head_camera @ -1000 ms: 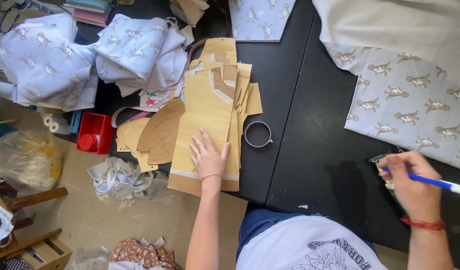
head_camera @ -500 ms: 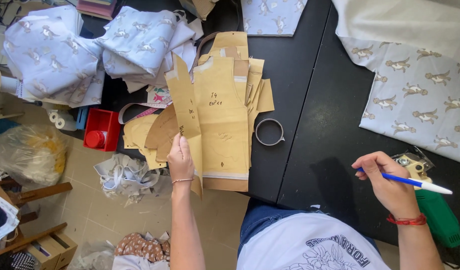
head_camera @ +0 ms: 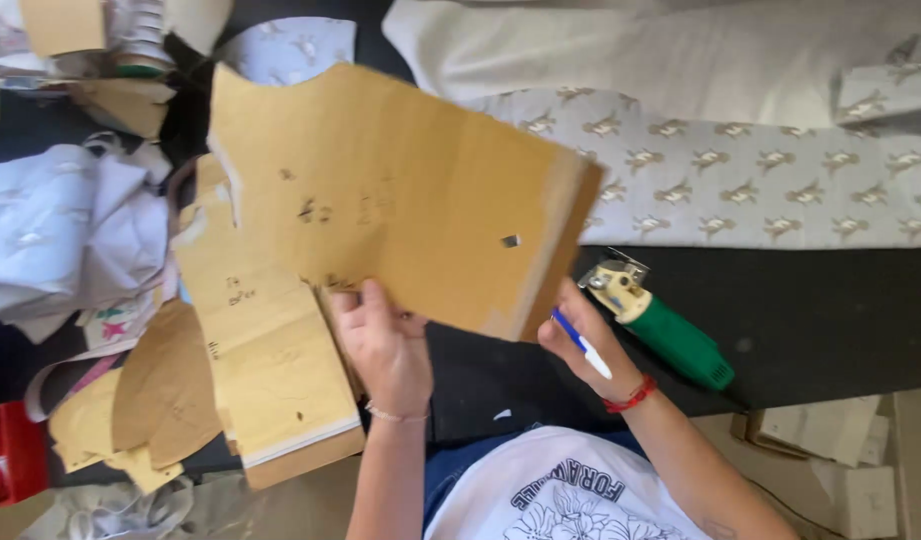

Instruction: The person places a cardboard pattern on a piece of patterned fabric and traces its outline with a blue pen. They then use a green electric rotary cutter to cut the fabric along the traced lines. The person repeats this process for a second piece of fabric.

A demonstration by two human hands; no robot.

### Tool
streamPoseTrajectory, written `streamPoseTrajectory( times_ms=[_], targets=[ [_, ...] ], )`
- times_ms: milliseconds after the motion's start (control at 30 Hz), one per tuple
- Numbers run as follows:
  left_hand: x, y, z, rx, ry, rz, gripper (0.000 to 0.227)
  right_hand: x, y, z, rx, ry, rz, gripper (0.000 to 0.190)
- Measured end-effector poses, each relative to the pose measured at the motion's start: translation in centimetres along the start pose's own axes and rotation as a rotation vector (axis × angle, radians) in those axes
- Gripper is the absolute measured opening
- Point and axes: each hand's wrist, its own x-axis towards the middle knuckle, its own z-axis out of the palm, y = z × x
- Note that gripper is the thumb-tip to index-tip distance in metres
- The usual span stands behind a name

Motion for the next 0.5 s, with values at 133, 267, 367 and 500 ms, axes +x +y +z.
streamPoseTrajectory(
  times_ms=[133, 267, 367, 500],
  targets=[
    [-4.7, -4.0, 9.2, -0.155, -0.259, -0.21, 0.031, 0.3, -1.4, -7.0, 0.106, 0.643, -0.157, 0.04],
    [-3.7, -10.9, 11.3, -0.112, -0.247, -0.323, 0.032, -0.4, -1.3, -19.5, -0.309, 0.697, -0.244, 0.054],
    [-0.8, -16.9, 11.1, 0.102, -0.091, -0.277, 0.045, -0.4, 2.1, -27.3, -0.697, 0.759, -0.213, 0.063],
    [2.2, -22.3, 10.6, 0.449, -0.13, -0.116, 0.062, 1.2, 5.7, -33.3, -0.956, 0.77, -0.088, 0.067]
  ],
)
